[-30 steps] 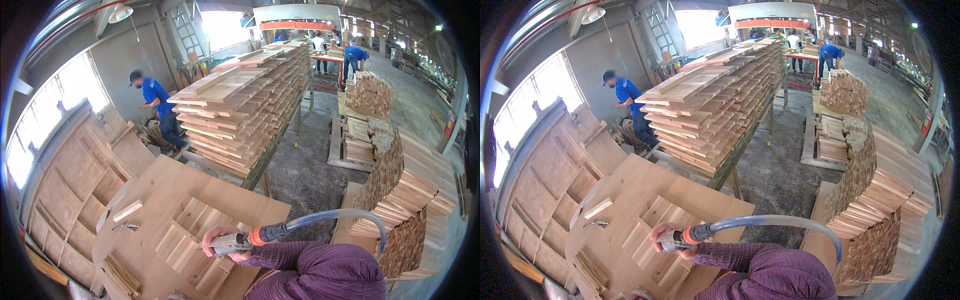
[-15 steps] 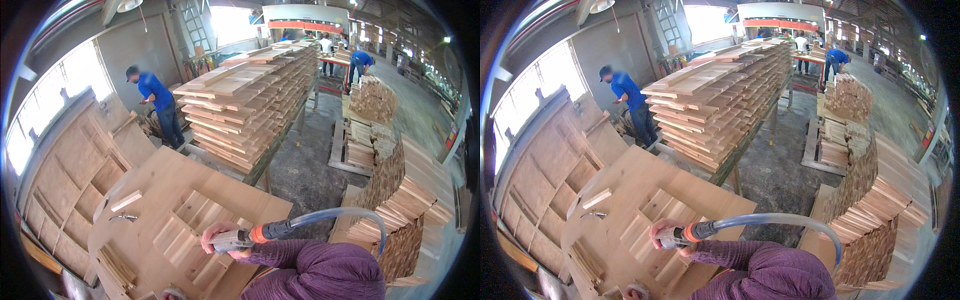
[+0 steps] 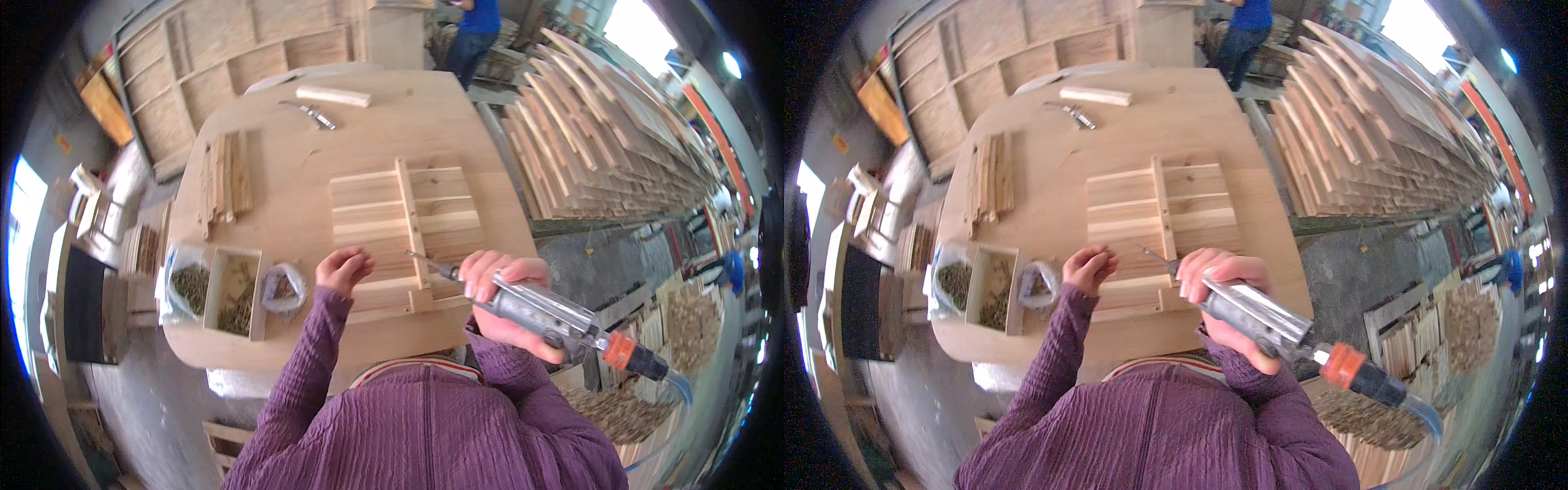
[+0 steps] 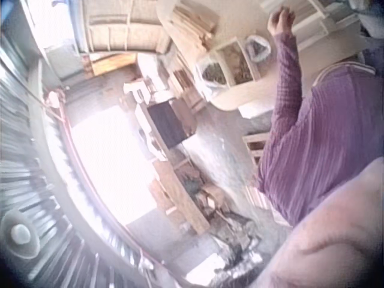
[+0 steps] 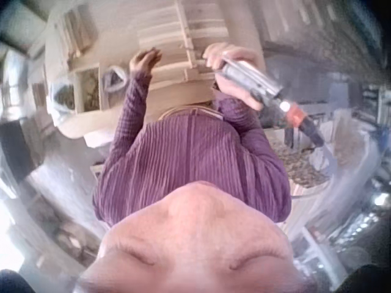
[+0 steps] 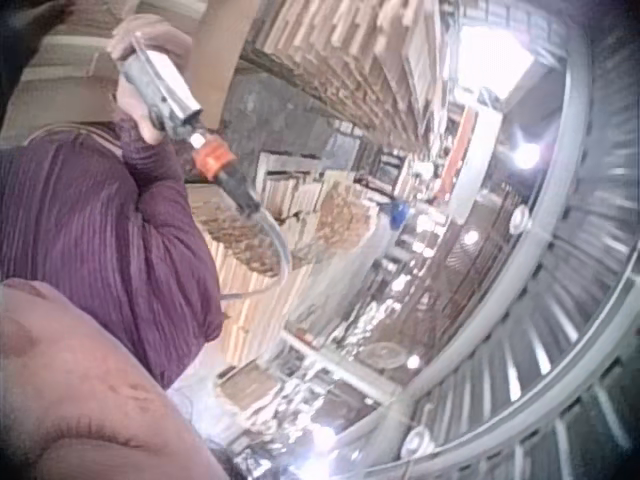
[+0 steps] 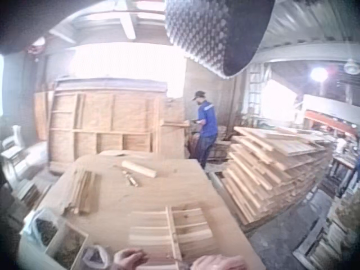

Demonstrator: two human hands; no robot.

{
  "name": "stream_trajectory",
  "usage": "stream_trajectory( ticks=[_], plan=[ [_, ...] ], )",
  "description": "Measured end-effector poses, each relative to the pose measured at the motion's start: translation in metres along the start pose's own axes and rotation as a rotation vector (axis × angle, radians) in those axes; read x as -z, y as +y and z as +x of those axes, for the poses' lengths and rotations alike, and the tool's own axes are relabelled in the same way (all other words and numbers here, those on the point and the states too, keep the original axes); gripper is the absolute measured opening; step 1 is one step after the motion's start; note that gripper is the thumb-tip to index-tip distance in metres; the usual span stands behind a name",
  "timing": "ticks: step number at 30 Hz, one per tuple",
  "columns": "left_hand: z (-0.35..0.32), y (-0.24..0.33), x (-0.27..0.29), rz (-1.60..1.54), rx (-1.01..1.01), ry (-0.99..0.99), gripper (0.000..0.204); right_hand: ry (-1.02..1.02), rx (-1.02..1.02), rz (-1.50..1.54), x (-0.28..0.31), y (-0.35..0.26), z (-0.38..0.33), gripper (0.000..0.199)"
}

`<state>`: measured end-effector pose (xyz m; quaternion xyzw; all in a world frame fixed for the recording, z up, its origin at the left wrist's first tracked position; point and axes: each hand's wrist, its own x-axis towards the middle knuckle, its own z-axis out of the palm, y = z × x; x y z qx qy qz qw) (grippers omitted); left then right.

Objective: The person assembles wooden frames by aligning slats and using a pneumatic drill to drive screws. They handle screws from a container, position the frame on a workbench, and stack completed frames on a pallet.

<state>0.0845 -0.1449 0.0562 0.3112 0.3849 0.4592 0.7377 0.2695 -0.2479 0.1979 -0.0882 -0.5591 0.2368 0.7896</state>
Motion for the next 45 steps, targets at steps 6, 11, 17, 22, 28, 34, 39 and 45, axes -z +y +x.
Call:
stream_trajectory(
  ticks=[6,11,17,22,28,34,39,45],
  plan=[
    [0.010,-0.015,-0.018,-0.035,-0.014,-0.052,0.011,0.008,-0.059,0.013,-0.002,0.011,0.003,0.093],
    [0.013,-0.019,-0.026,0.006,-0.033,-0.045,0.012,-0.005,-0.087,0.010,0.000,0.023,0.001,0.094],
    [0.018,-0.022,-0.031,0.032,-0.040,-0.019,0.013,-0.018,-0.136,0.002,0.008,0.036,-0.001,0.094],
    [0.027,-0.030,-0.030,0.035,-0.066,-0.020,0.013,-0.024,-0.162,0.005,0.018,0.049,-0.002,0.093],
    [0.043,-0.036,-0.044,0.009,-0.029,-0.099,0.014,0.004,-0.207,0.017,0.040,0.078,-0.002,0.094],
    [0.111,-0.023,-0.069,0.032,0.089,-0.248,0.041,0.129,-0.260,-0.102,0.078,0.140,0.026,0.094],
    [0.197,-0.014,-0.080,0.062,0.158,-0.251,0.048,0.144,-0.387,-0.200,0.101,0.212,0.083,0.085],
    [0.246,-0.018,-0.088,0.048,0.236,-0.267,0.051,0.144,-0.322,-0.210,0.132,0.263,0.109,0.068]
  ],
)
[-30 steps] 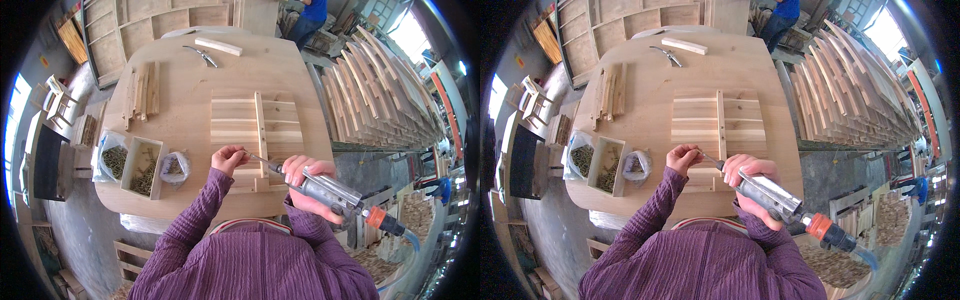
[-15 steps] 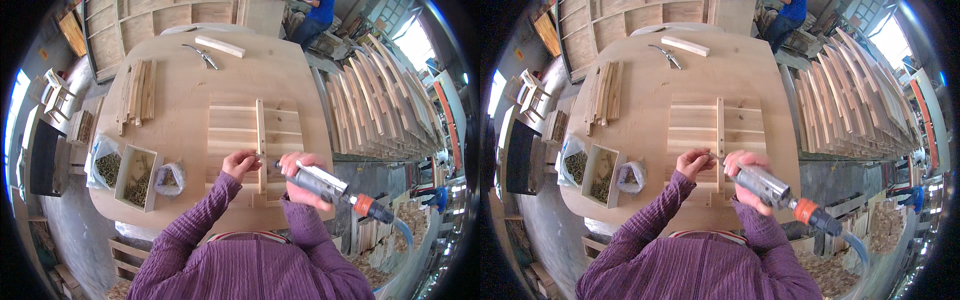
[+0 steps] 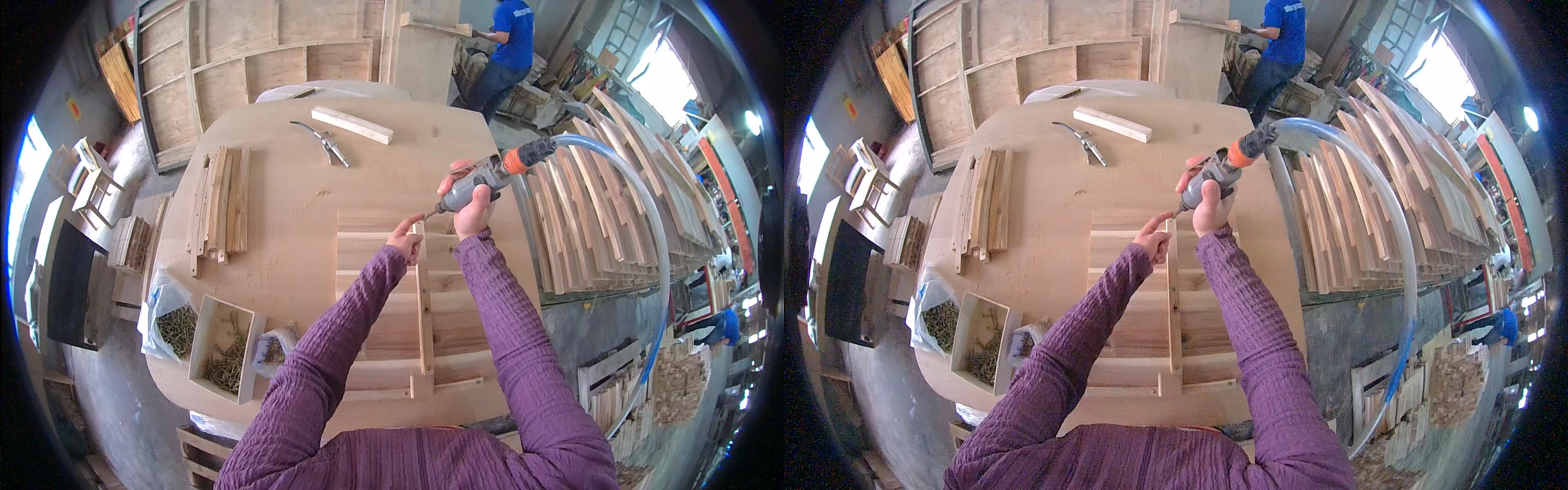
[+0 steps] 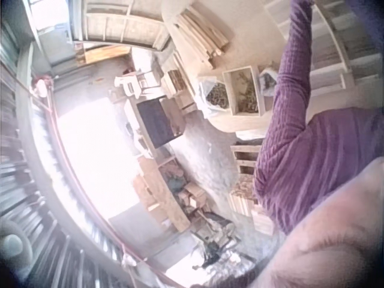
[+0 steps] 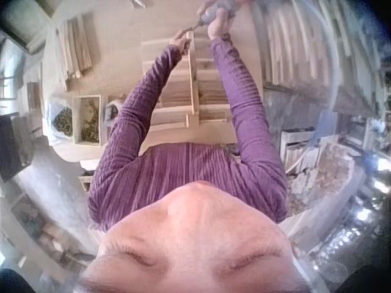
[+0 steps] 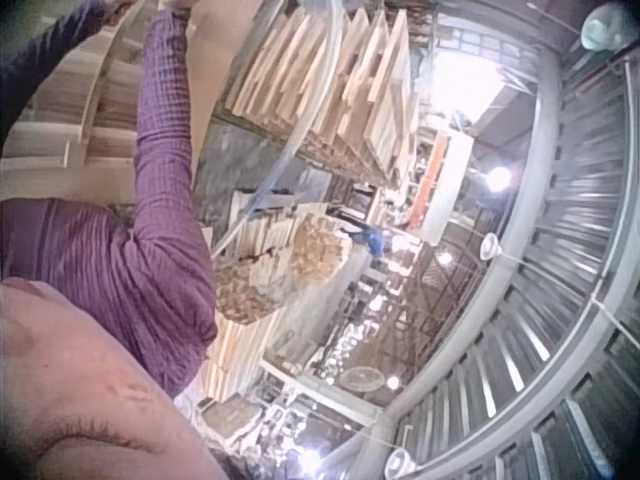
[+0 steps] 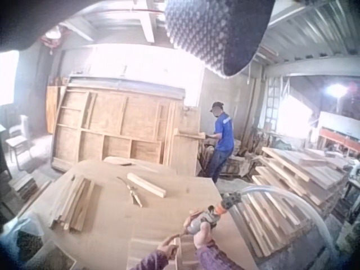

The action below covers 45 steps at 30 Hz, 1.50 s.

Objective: The person assembles wooden frames by aligning slats and using a pneumatic drill to drive screws. They handle screws from a container, position the frame on a workbench, and stack completed frames on a pallet.

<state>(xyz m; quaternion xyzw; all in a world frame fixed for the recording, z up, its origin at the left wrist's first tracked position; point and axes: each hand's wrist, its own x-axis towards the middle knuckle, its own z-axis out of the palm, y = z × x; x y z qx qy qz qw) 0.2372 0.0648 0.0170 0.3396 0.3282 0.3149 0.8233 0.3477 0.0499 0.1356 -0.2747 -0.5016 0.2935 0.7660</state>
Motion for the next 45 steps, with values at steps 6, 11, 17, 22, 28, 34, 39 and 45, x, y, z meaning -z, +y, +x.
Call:
stream_trajectory(
  ticks=[6,11,17,22,28,34,39,45],
  plan=[
    [0.015,-0.016,0.007,0.131,-0.061,0.123,0.047,0.035,-0.096,-0.040,0.005,0.032,0.006,0.066],
    [-0.016,-0.060,0.012,0.499,-0.436,0.185,0.042,0.014,-0.164,-0.130,0.002,0.044,0.014,0.063],
    [-0.131,-0.090,-0.017,0.948,-0.397,-0.045,0.048,0.001,-0.174,-0.154,0.009,0.047,0.009,0.059],
    [-0.207,-0.112,-0.019,1.036,-0.251,-0.035,0.052,0.013,-0.187,-0.122,0.000,0.049,0.011,0.056],
    [-0.221,-0.124,-0.015,1.336,-0.646,-0.101,0.055,0.043,-0.158,-0.112,0.001,0.047,0.009,0.055],
    [-0.224,-0.122,-0.016,1.356,-0.659,-0.059,0.051,0.271,-0.044,0.046,-0.010,0.013,0.017,0.051],
    [-0.229,-0.125,-0.016,1.378,-0.710,0.009,0.043,0.491,-0.015,0.324,0.009,-0.048,-0.016,0.060],
    [-0.225,-0.132,-0.020,1.407,-0.798,0.029,0.038,0.751,-0.572,0.168,0.102,-0.084,-0.142,0.069]
  ],
)
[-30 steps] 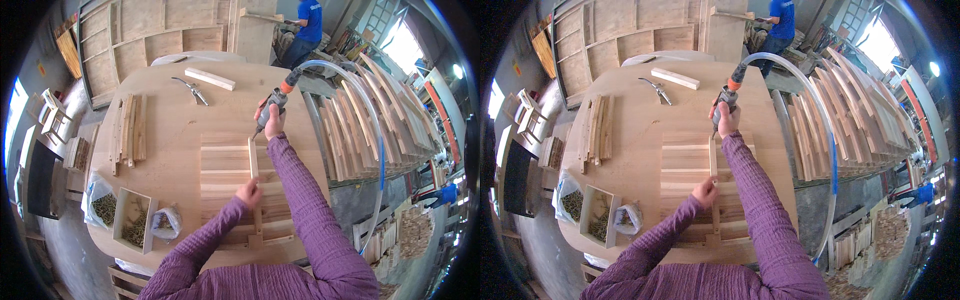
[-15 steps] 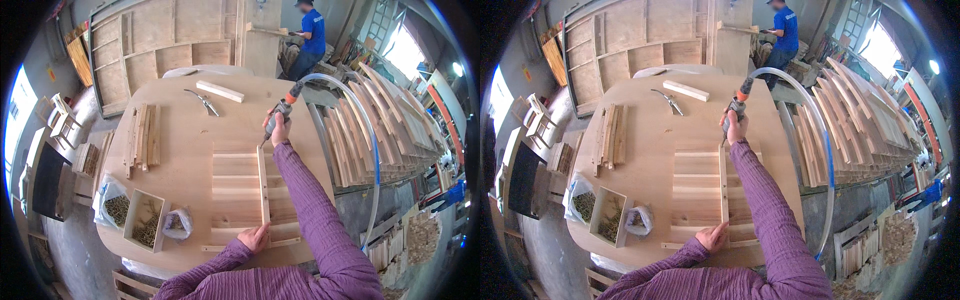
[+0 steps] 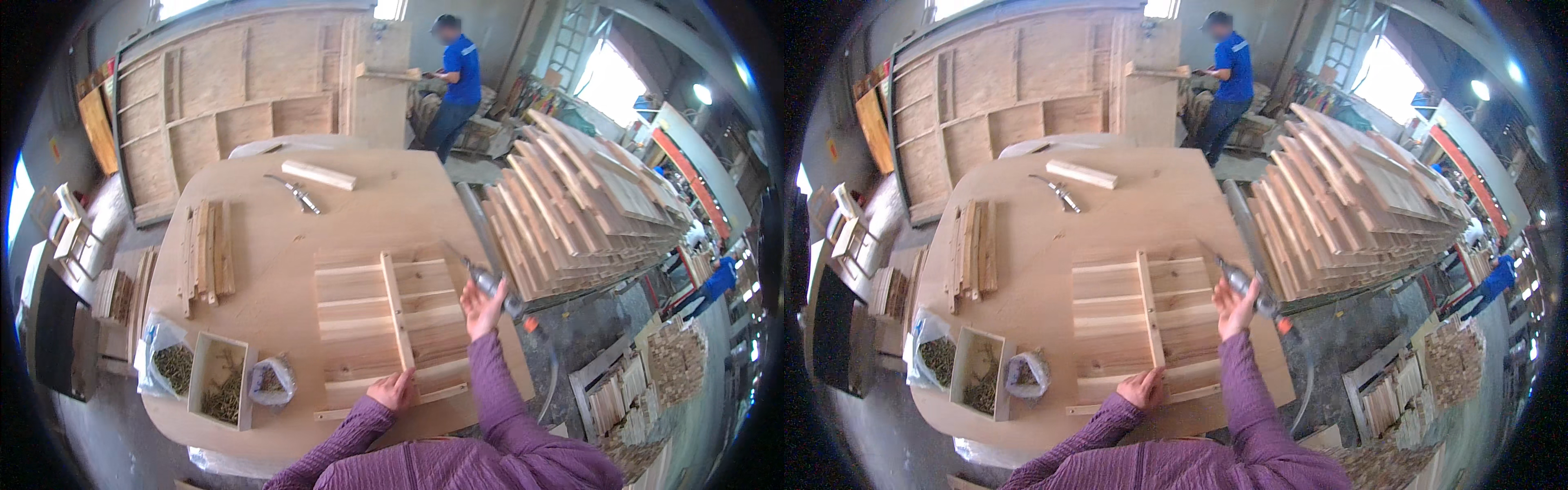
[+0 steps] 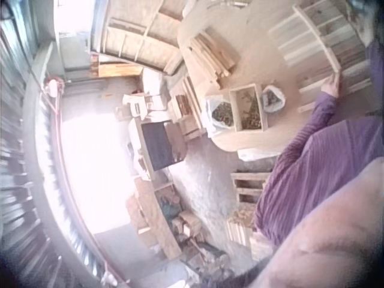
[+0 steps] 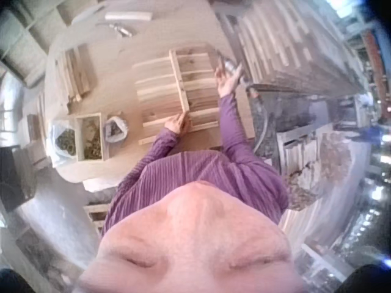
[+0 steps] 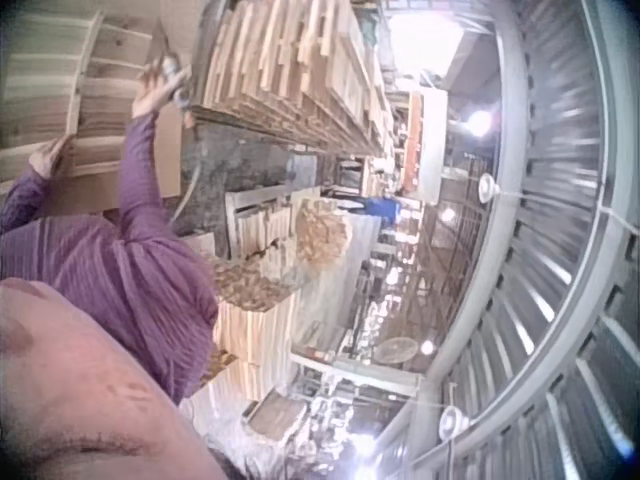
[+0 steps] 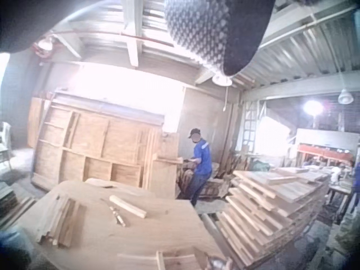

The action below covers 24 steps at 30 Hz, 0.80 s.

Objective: The person assembles wooden frames by aligning slats and using a pneumatic drill to drive screws. They handle screws from a container, position the frame on a workbench, and stack completed frames on a pallet.

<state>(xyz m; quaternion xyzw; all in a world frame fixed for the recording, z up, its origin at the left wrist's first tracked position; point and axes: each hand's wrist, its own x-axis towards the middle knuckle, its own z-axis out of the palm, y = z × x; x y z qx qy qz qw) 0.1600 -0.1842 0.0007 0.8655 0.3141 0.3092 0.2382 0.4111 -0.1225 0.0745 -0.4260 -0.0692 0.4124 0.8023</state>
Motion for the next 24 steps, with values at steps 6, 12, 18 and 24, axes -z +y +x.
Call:
stream_trajectory(
  ticks=[6,12,18,24],
  plan=[
    [0.001,0.010,0.003,0.000,0.019,-0.063,0.036,0.331,-0.028,0.379,0.093,0.003,-0.026,0.070],
    [-0.002,0.004,0.007,-0.083,0.139,-0.024,0.038,-0.102,-0.251,0.046,0.059,-0.001,-0.056,0.057],
    [0.007,0.007,0.000,-0.240,0.289,0.135,0.042,-0.100,0.116,-0.456,0.057,-0.025,-0.069,0.035],
    [0.044,-0.016,0.005,-0.092,0.505,-0.162,0.073,0.140,0.857,-0.950,0.155,-0.007,-0.107,0.022]
  ],
)
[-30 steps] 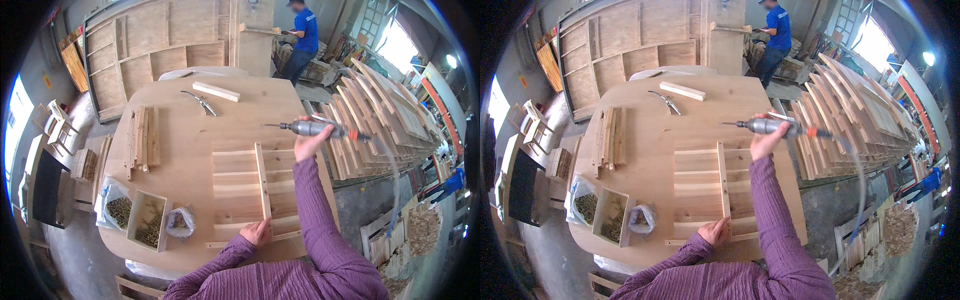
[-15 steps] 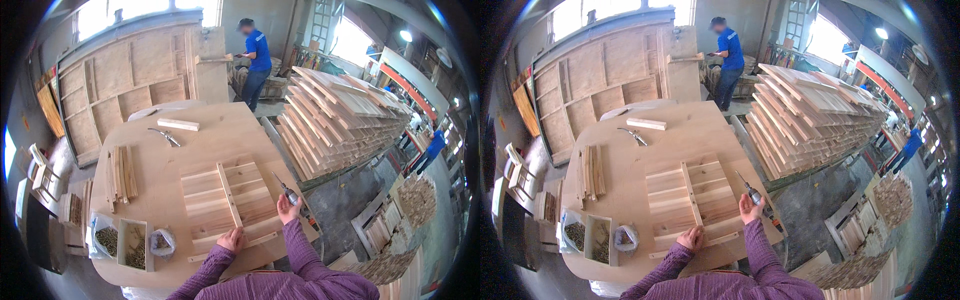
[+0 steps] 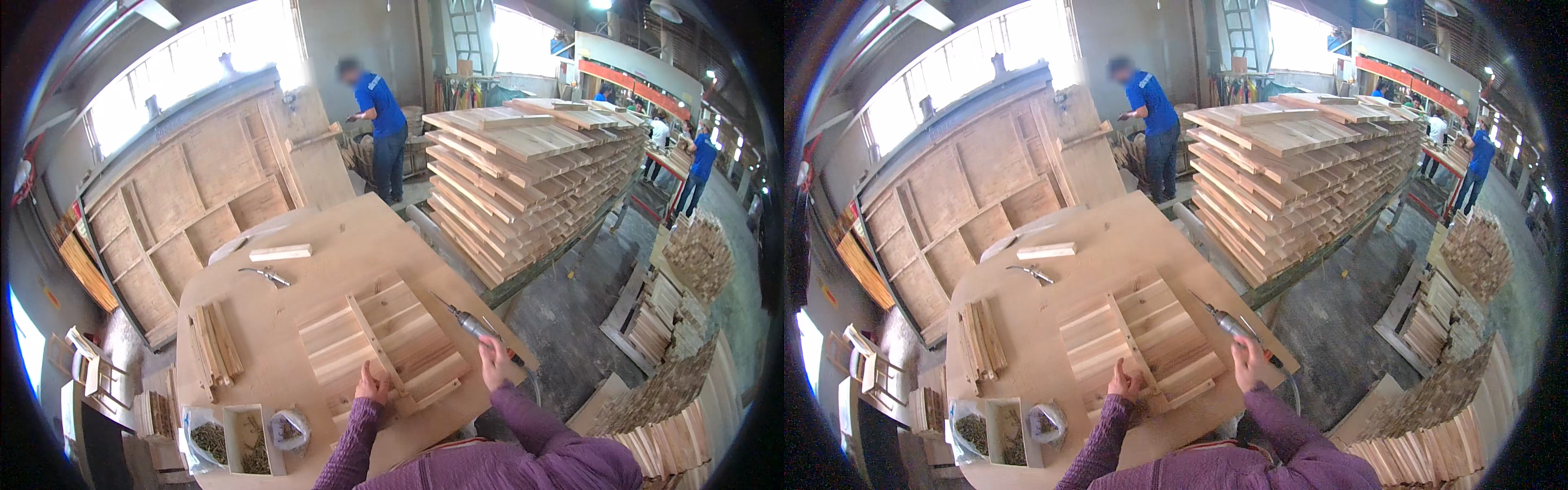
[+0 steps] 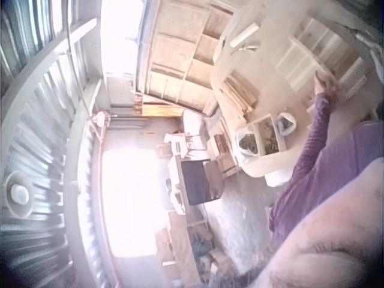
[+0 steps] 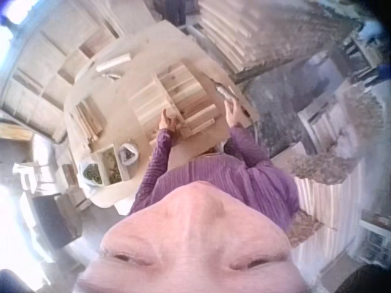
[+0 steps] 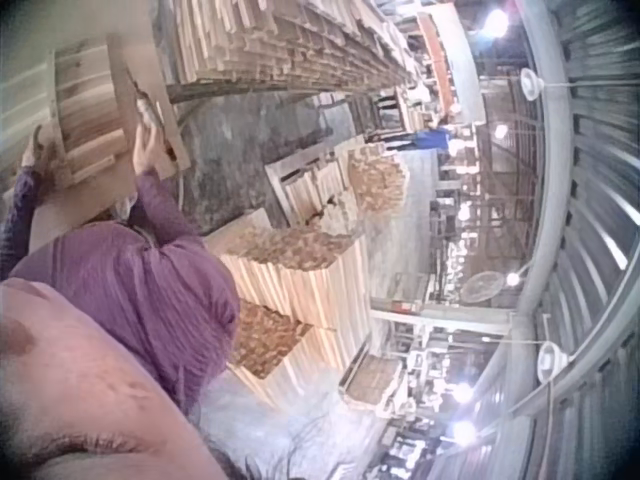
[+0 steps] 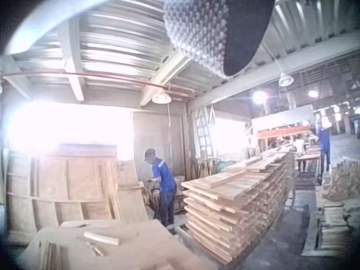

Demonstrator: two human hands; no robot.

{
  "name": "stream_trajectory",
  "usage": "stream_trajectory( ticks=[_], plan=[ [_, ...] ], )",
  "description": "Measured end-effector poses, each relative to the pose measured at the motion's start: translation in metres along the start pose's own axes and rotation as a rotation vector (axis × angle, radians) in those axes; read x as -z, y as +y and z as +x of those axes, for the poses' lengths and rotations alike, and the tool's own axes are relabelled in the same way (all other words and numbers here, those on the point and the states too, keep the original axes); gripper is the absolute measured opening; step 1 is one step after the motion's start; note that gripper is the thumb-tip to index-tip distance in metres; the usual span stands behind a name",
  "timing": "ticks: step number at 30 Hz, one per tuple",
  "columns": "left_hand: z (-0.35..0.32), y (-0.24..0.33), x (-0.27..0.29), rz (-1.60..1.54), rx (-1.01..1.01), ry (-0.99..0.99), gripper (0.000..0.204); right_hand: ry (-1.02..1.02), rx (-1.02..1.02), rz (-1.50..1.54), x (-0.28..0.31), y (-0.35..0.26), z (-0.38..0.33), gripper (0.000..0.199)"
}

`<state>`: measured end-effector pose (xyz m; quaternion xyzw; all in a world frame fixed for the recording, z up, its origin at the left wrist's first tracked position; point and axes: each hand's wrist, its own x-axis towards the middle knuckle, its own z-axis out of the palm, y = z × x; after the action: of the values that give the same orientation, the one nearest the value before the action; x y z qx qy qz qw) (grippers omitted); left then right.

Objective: The person assembles wooden frames by aligning slats and using a pneumatic drill to drive screws. They handle screws from a container, position the frame on a workbench, and stack completed frames on a pallet.

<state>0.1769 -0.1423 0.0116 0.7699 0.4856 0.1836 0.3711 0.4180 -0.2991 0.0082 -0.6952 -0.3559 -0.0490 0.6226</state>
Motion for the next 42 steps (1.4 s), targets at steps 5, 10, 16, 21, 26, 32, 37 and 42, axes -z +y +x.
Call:
stream_trajectory(
  ticks=[5,10,16,21,26,32,37,42],
  plan=[
    [0.044,0.028,0.003,0.399,0.148,-0.129,0.090,-0.085,-0.086,-0.106,0.031,0.000,-0.034,0.023],
    [0.060,0.042,-0.006,0.478,0.149,-0.117,0.087,-0.143,-0.016,-0.162,0.028,0.008,-0.030,0.022],
    [0.063,0.042,-0.011,0.511,0.075,-0.061,0.081,-0.195,0.012,-0.205,0.028,0.003,-0.027,0.018],
    [0.099,0.036,-0.001,0.478,0.174,0.064,0.085,-0.206,0.009,-0.183,0.024,-0.001,-0.026,0.017],
    [0.129,0.032,-0.006,0.299,0.127,0.028,0.071,-0.190,-0.051,-0.183,0.030,0.002,-0.027,0.019],
    [0.121,0.006,0.013,0.079,-0.051,0.149,0.053,-0.193,-0.019,-0.176,0.029,0.005,-0.032,0.023],
    [0.097,0.036,0.023,-0.559,-0.040,0.098,0.060,-0.191,-0.074,-0.193,0.033,0.019,-0.034,0.029],
    [0.071,0.032,0.069,-1.019,-0.243,0.012,0.051,-0.258,-0.061,-0.144,0.027,0.016,-0.036,0.026]
  ],
)
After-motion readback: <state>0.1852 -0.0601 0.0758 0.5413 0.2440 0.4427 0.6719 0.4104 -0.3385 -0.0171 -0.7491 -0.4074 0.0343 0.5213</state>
